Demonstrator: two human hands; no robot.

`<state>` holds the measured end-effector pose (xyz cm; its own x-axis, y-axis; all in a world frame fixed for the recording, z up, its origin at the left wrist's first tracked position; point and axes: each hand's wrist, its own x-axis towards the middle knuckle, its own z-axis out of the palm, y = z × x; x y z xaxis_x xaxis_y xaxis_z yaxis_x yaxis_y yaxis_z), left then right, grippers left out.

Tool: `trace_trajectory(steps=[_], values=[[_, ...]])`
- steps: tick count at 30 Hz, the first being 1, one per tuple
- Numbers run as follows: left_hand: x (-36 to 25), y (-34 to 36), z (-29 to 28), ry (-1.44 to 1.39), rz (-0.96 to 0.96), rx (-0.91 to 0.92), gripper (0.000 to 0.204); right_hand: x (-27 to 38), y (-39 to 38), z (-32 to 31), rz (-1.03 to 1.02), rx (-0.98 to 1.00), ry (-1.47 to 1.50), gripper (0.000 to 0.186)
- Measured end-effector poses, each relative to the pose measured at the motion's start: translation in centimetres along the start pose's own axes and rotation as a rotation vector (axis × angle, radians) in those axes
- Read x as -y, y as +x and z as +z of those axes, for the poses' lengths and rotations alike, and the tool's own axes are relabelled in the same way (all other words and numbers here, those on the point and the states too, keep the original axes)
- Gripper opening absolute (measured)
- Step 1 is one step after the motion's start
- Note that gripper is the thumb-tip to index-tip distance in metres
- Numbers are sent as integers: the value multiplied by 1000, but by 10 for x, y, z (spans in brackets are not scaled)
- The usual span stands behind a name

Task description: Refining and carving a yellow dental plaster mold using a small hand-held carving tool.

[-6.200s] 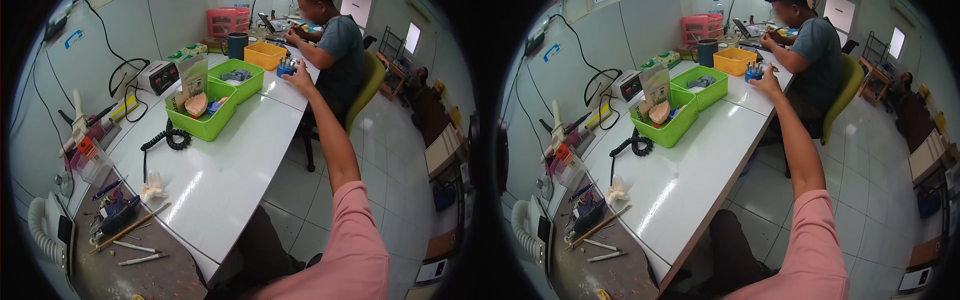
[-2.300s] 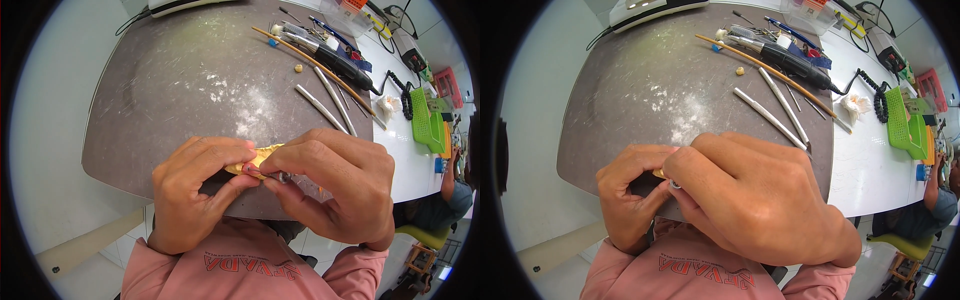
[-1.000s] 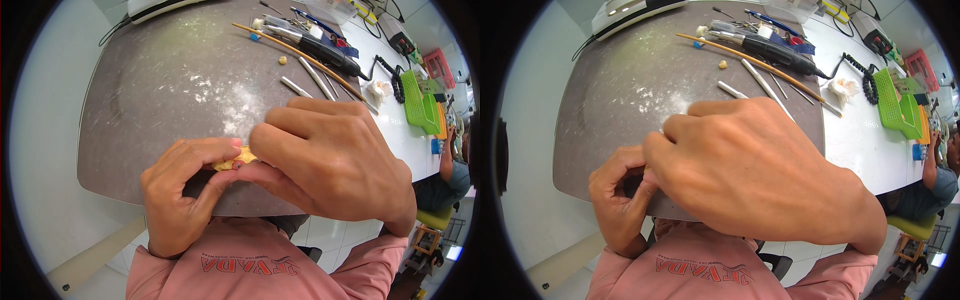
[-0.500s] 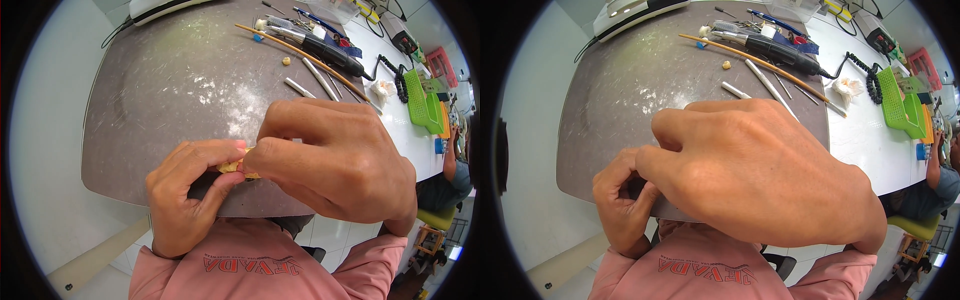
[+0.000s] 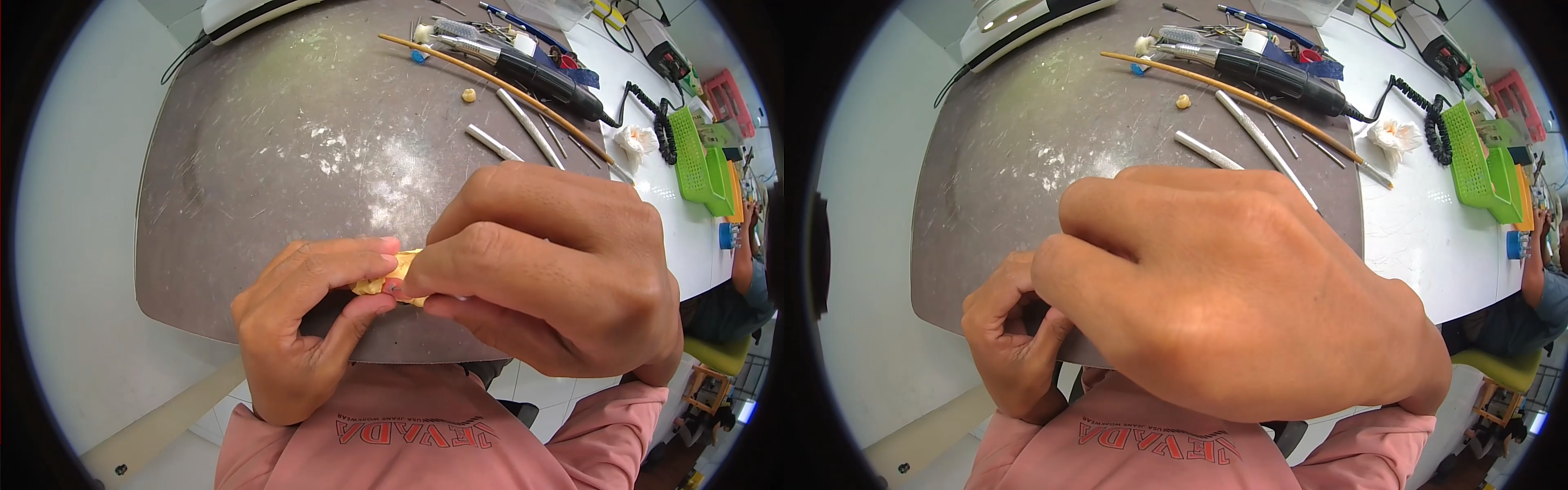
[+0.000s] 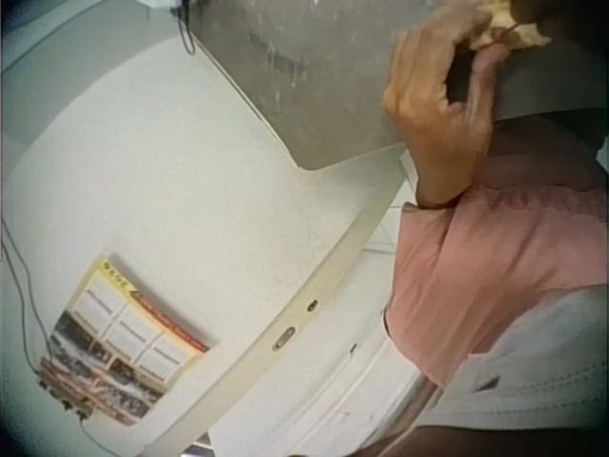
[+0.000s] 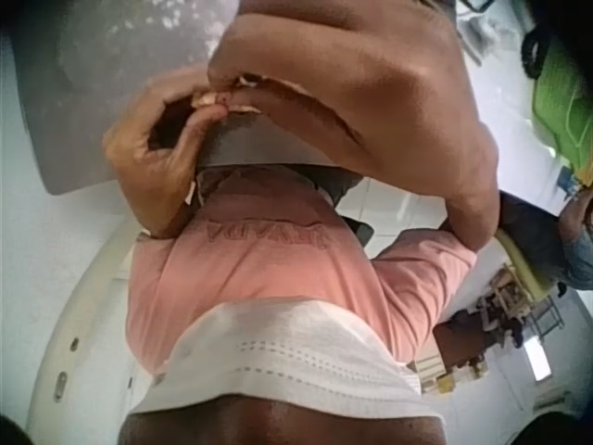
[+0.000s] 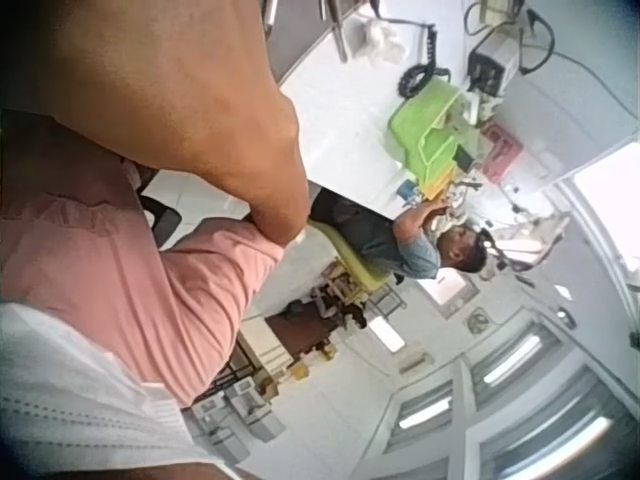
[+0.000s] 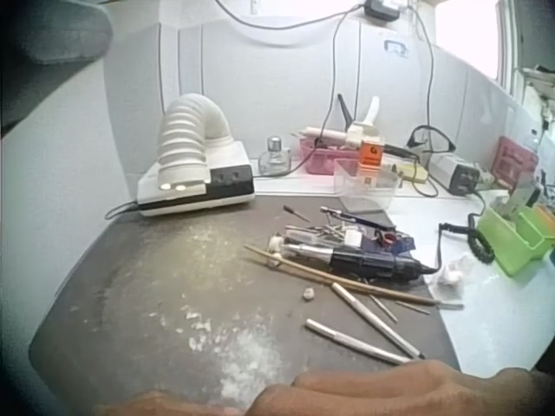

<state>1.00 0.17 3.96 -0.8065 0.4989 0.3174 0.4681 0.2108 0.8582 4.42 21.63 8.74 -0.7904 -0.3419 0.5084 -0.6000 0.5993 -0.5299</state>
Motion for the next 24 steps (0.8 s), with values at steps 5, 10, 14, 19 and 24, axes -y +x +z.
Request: trace_trajectory(steps=[5,10,14,19,24], values=[[-2,0,0,-20,-21,-12,23,2,1,3,-31,-23,-26,18],[-2,-1,2,-13,-38,-26,22,1,-1,9,-65,-45,-64,22],[-3,-2,2,2,-47,-32,22,3,-3,12,-115,-50,-155,22],[-1,-2,4,-2,-47,-51,22,12,-3,4,-152,63,-313,22],[0,0,5,-9,-17,-54,23,13,-4,8,-172,47,-316,26]])
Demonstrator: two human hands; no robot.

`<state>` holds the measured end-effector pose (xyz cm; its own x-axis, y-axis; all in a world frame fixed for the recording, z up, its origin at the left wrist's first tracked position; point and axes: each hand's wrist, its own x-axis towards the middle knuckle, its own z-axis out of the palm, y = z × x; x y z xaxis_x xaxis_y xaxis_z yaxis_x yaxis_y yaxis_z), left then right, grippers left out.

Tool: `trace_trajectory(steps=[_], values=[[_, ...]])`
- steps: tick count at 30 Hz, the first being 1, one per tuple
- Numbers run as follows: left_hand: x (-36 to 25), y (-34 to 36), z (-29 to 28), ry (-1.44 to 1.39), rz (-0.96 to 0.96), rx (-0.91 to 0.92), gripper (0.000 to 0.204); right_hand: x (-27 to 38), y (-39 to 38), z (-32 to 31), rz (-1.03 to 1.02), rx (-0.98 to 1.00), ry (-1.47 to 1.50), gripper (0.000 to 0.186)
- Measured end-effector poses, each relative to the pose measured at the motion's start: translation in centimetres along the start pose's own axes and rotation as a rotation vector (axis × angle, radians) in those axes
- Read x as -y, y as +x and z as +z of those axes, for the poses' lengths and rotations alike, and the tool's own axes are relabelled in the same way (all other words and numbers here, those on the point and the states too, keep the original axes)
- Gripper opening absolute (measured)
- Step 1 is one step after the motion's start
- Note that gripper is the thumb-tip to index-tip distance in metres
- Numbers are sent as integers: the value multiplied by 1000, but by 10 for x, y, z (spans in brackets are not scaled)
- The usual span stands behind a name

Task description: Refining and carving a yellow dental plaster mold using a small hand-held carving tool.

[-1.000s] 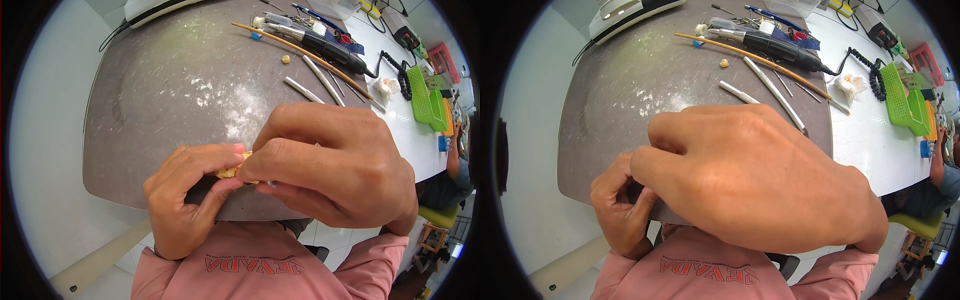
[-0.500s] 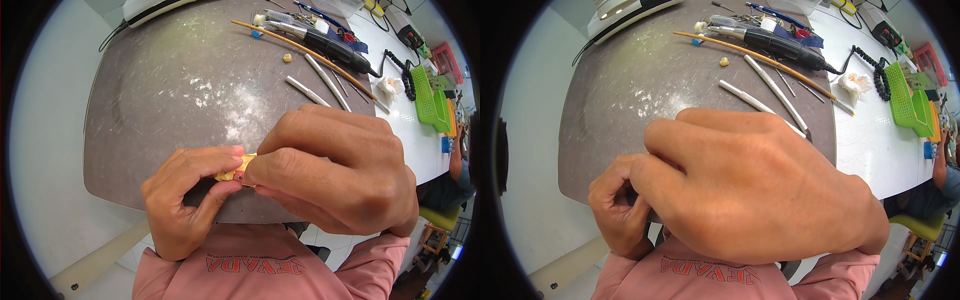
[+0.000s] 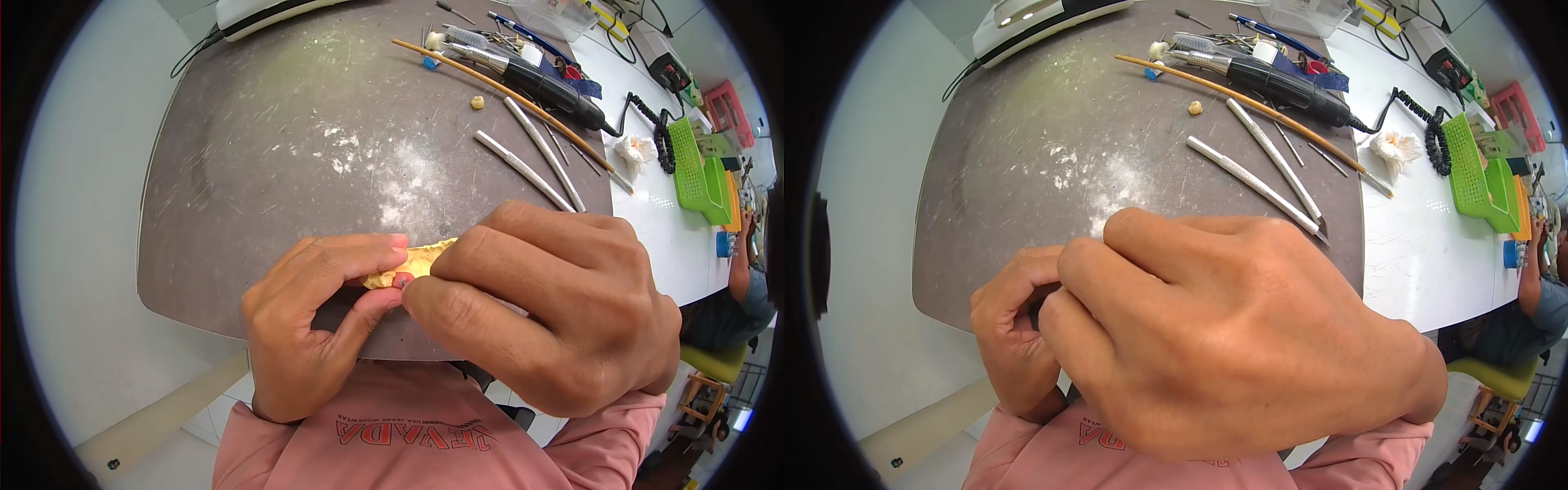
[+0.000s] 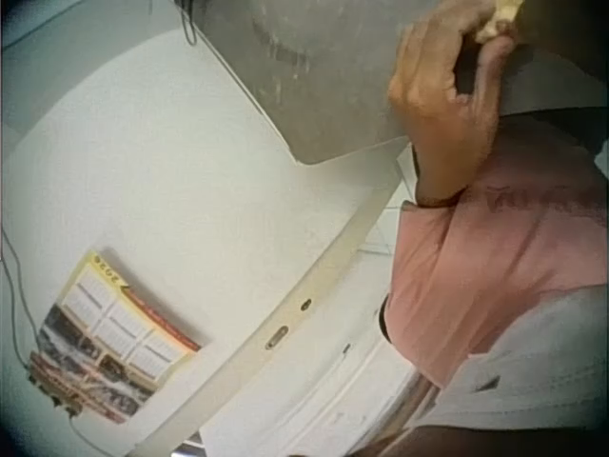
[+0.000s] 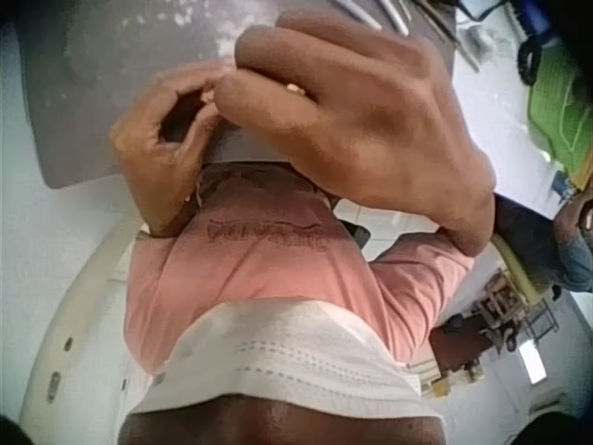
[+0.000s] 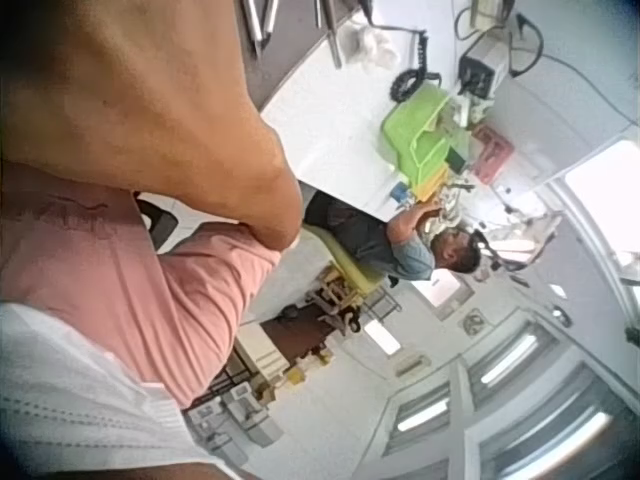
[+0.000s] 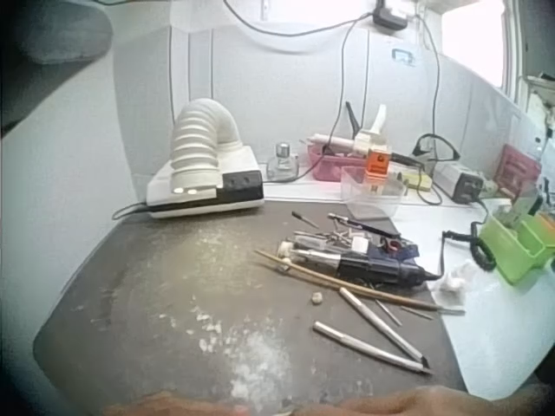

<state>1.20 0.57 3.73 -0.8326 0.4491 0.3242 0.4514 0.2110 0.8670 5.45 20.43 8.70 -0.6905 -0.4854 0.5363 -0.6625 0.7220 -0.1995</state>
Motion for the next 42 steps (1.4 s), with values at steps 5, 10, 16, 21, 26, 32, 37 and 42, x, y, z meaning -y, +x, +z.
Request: trace_trajectory(steps=[5,10,16,21,26,32,37,42], values=[[0,0,-6,54,24,42,28,-2,6,-12,46,124,-4,32],[-1,-1,-3,26,2,40,28,4,12,-24,242,55,9,47],[3,0,-3,76,50,27,28,8,18,-17,363,282,-79,39],[4,1,-2,55,72,22,29,14,20,-15,387,322,-86,34],[1,1,-2,67,69,41,29,15,21,-17,377,314,-71,31],[1,2,-6,127,75,43,29,9,22,-12,232,215,-58,25],[1,1,-3,71,52,42,28,2,21,-11,266,108,40,31],[3,2,-3,102,72,36,28,9,25,-27,407,301,-46,30]])
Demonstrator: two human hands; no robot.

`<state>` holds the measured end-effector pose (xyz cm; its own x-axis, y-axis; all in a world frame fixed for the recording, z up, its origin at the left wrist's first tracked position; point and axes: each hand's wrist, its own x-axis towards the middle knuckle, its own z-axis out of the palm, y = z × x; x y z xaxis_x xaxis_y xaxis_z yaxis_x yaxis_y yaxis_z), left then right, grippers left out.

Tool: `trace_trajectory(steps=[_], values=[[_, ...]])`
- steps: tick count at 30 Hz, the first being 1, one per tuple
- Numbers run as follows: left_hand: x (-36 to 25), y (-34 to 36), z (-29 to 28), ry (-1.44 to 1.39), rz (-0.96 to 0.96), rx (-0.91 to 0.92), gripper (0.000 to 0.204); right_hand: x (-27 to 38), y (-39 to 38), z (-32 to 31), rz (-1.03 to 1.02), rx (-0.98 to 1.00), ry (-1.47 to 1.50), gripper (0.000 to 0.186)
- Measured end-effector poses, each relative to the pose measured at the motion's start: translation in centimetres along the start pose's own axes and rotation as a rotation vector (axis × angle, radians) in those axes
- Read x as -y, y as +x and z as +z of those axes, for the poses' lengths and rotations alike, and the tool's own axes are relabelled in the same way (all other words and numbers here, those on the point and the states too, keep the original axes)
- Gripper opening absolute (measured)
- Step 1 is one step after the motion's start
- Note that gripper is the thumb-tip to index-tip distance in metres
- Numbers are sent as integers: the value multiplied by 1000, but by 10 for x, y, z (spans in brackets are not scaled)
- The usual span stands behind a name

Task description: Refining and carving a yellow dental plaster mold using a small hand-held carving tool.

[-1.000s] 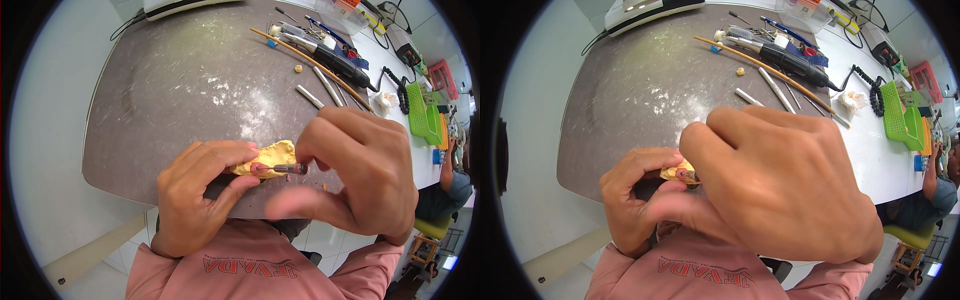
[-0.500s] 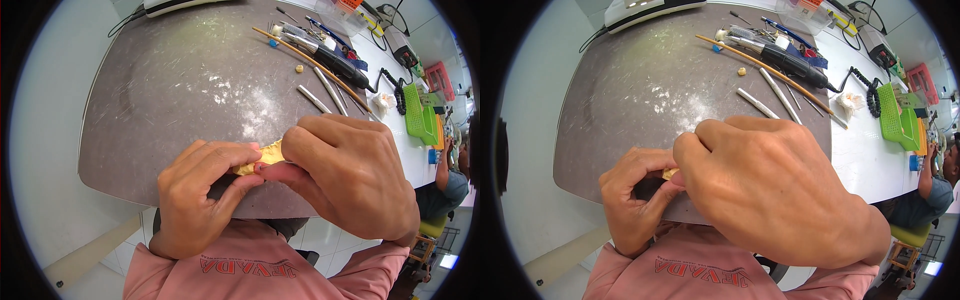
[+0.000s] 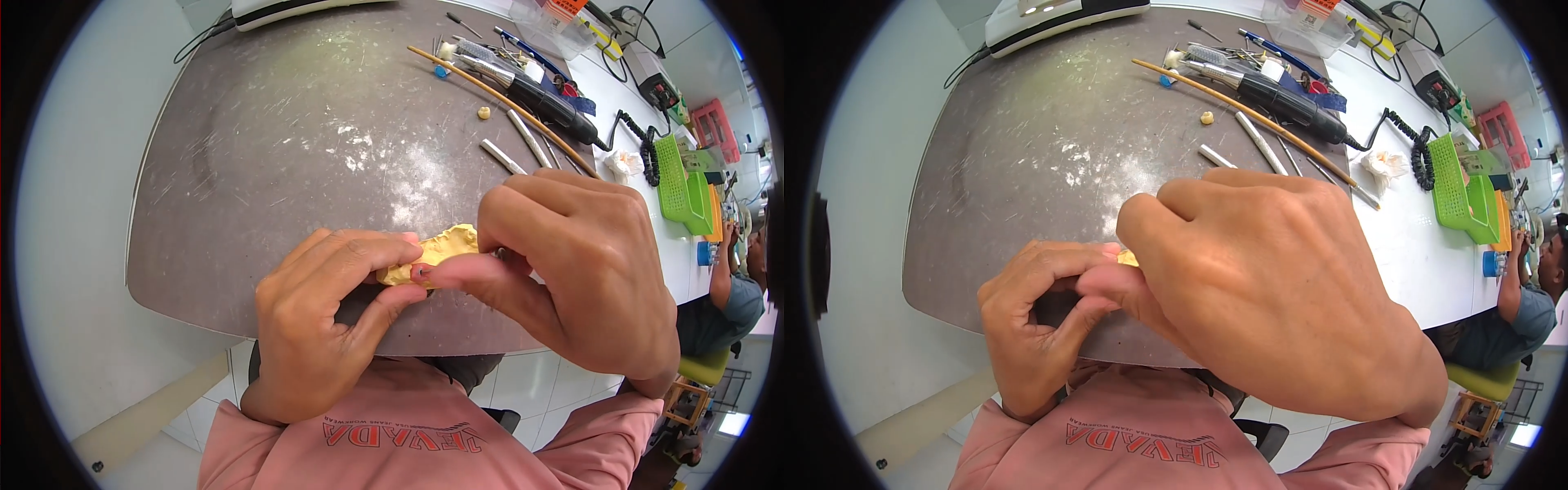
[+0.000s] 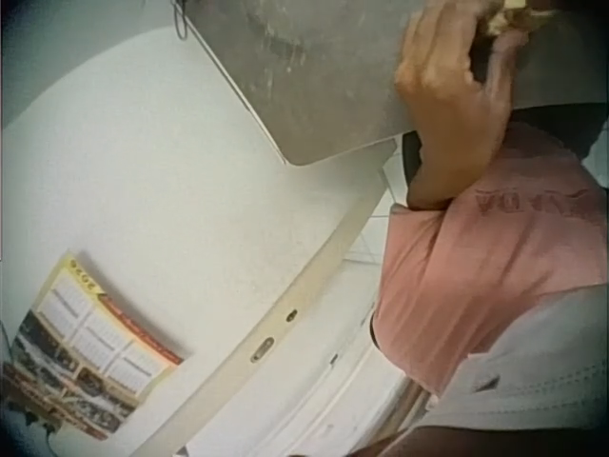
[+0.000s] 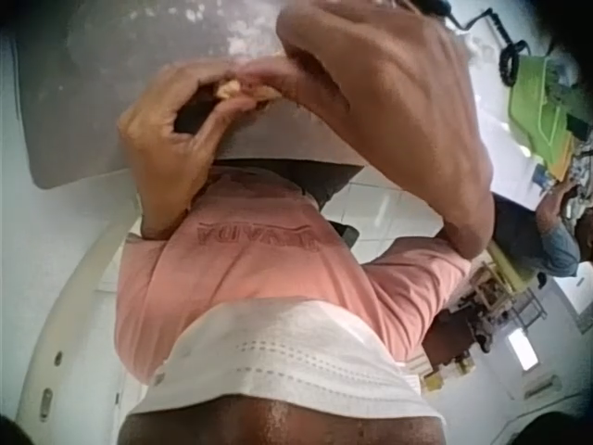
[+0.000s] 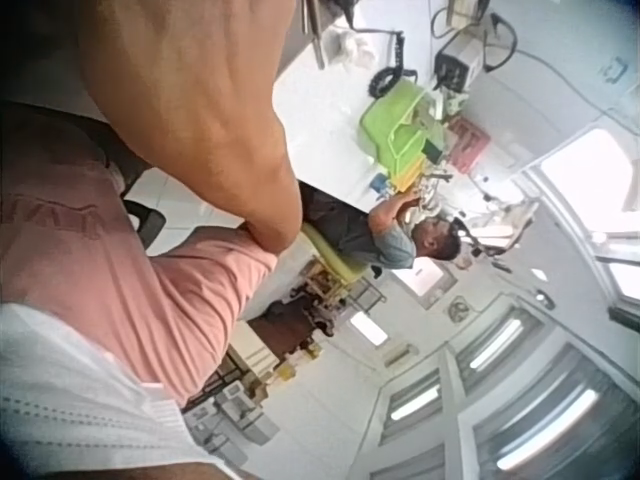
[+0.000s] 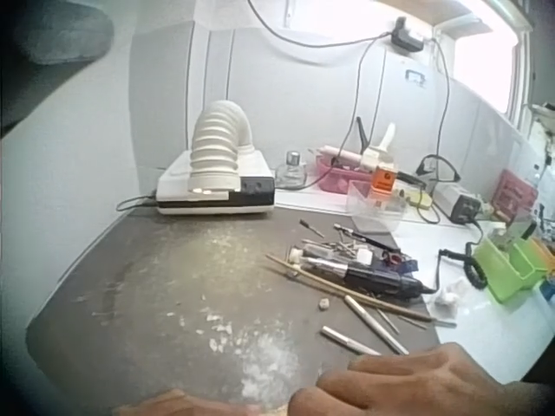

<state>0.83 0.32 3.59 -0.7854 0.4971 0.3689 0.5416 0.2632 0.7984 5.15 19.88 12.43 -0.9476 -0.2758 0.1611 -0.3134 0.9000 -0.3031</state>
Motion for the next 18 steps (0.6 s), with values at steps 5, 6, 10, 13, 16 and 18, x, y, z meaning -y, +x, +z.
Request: trace_trajectory(steps=[5,6,10,13,16,18], values=[[-3,-1,-2,-57,-49,31,26,-11,-2,7,-152,-80,55,26],[-3,-1,-2,-56,-50,31,26,-11,-3,9,-190,-93,82,25],[-2,0,-3,-19,-12,54,25,-13,-3,8,-166,-83,122,28],[-2,-1,-2,-42,-39,43,25,-5,-2,8,-15,-118,239,30],[0,-1,-2,-53,-38,34,26,-8,-6,4,15,-9,133,33],[0,-1,-1,-46,-20,35,27,-6,-6,3,3,-3,91,32]])
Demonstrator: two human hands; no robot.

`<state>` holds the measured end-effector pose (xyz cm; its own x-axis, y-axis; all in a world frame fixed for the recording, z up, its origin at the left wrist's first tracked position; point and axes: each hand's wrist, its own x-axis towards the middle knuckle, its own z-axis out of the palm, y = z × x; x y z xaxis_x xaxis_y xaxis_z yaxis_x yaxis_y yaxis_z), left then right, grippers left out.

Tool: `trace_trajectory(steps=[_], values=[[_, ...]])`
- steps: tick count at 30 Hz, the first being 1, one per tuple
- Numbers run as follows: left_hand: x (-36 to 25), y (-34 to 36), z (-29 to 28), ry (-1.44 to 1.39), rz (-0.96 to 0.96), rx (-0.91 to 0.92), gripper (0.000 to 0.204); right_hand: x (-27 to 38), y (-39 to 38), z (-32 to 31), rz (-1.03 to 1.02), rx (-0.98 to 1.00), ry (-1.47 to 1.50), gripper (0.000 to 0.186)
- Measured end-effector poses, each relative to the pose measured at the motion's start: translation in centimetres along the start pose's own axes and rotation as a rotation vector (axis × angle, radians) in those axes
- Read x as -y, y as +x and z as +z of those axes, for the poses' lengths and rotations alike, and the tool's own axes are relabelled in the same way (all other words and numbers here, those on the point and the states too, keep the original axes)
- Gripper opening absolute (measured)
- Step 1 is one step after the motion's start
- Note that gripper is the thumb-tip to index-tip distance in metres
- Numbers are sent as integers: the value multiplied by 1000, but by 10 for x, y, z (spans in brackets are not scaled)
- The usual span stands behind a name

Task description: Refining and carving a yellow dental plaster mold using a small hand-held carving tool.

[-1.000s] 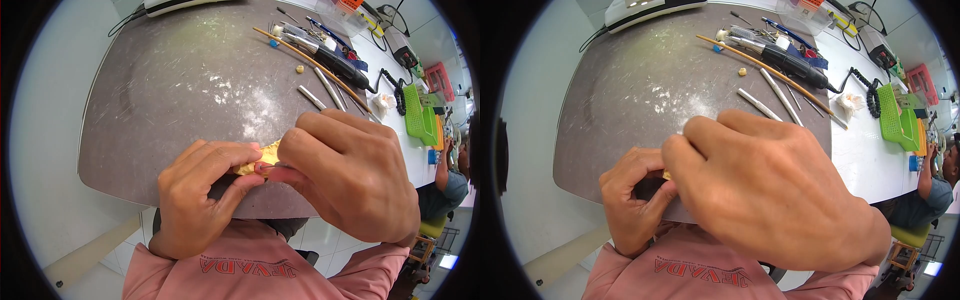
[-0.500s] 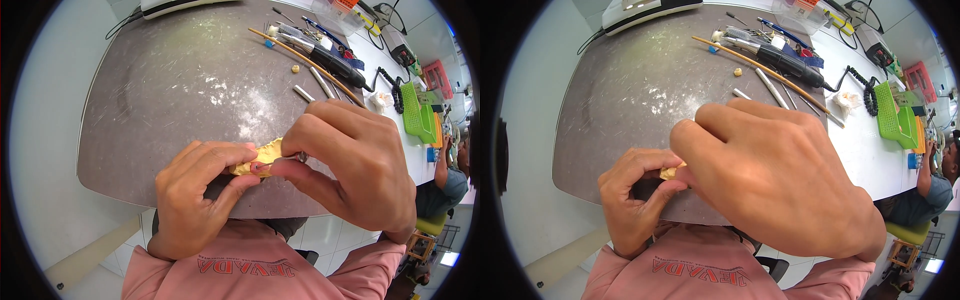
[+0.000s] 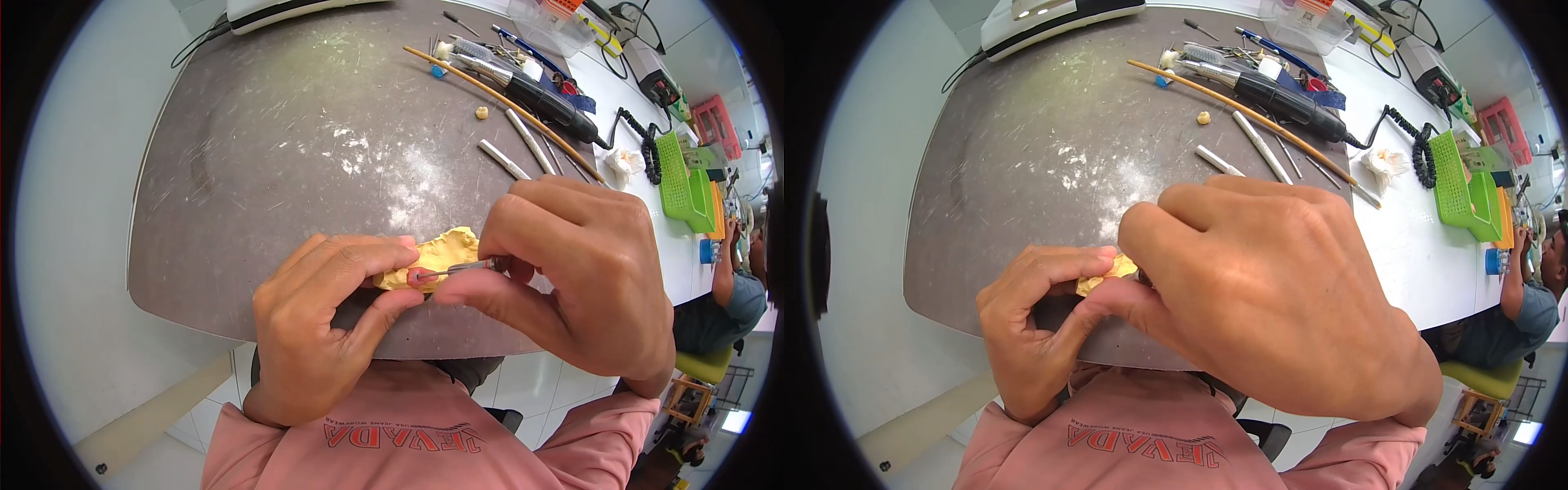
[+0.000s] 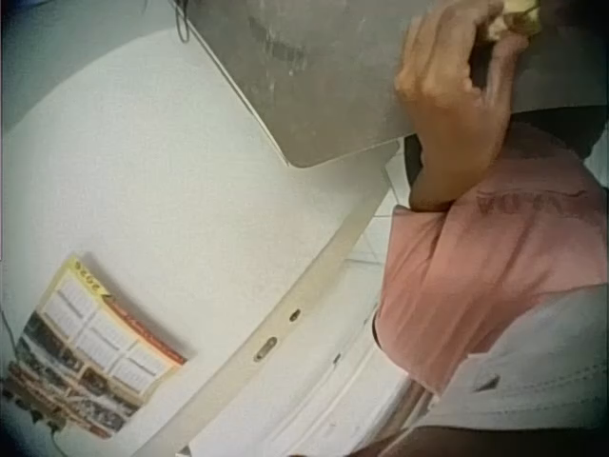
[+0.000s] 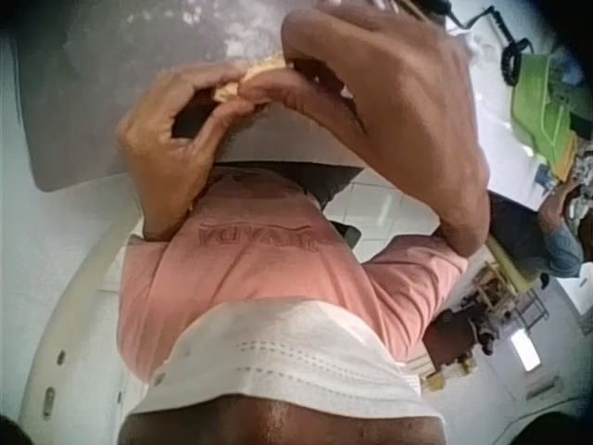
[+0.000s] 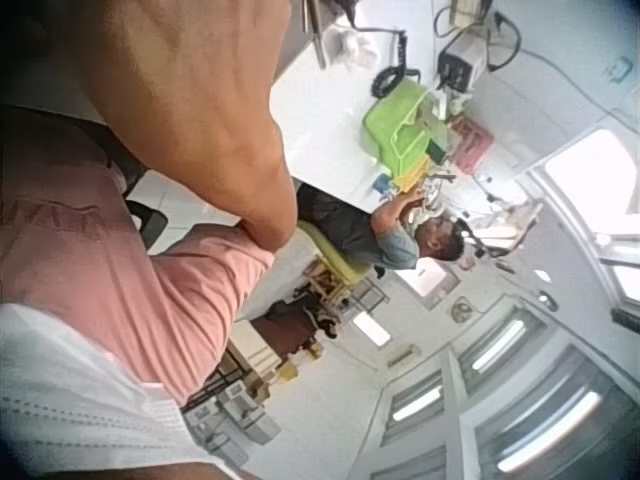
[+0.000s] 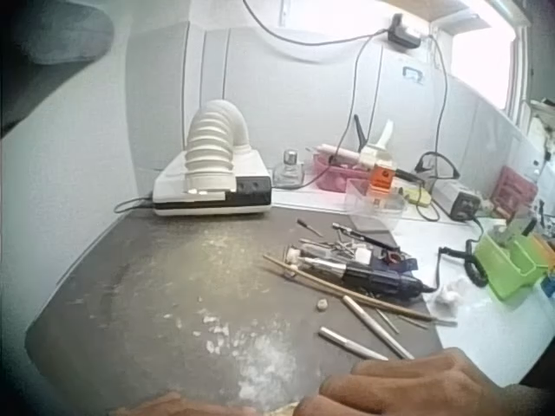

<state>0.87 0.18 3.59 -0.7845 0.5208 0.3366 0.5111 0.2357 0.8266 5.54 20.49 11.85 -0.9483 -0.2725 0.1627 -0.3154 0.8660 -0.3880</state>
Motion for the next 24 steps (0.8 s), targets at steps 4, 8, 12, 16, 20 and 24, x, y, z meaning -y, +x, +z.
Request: trace_trajectory(steps=[4,8,12,16,20,24], values=[[-3,0,1,1,-21,-41,29,-4,2,6,-152,-118,3,26],[-4,0,-1,34,-28,-27,29,-9,2,8,-180,-112,62,24],[-4,-1,1,8,-31,-29,29,-10,2,8,-149,-107,127,21],[-4,-1,0,9,-44,-36,29,-14,3,11,-187,-102,162,23],[-5,-1,1,8,-56,-33,30,-19,4,15,-264,-117,201,24],[-5,-2,3,-16,-58,-63,30,-10,4,13,-108,-204,206,30]])
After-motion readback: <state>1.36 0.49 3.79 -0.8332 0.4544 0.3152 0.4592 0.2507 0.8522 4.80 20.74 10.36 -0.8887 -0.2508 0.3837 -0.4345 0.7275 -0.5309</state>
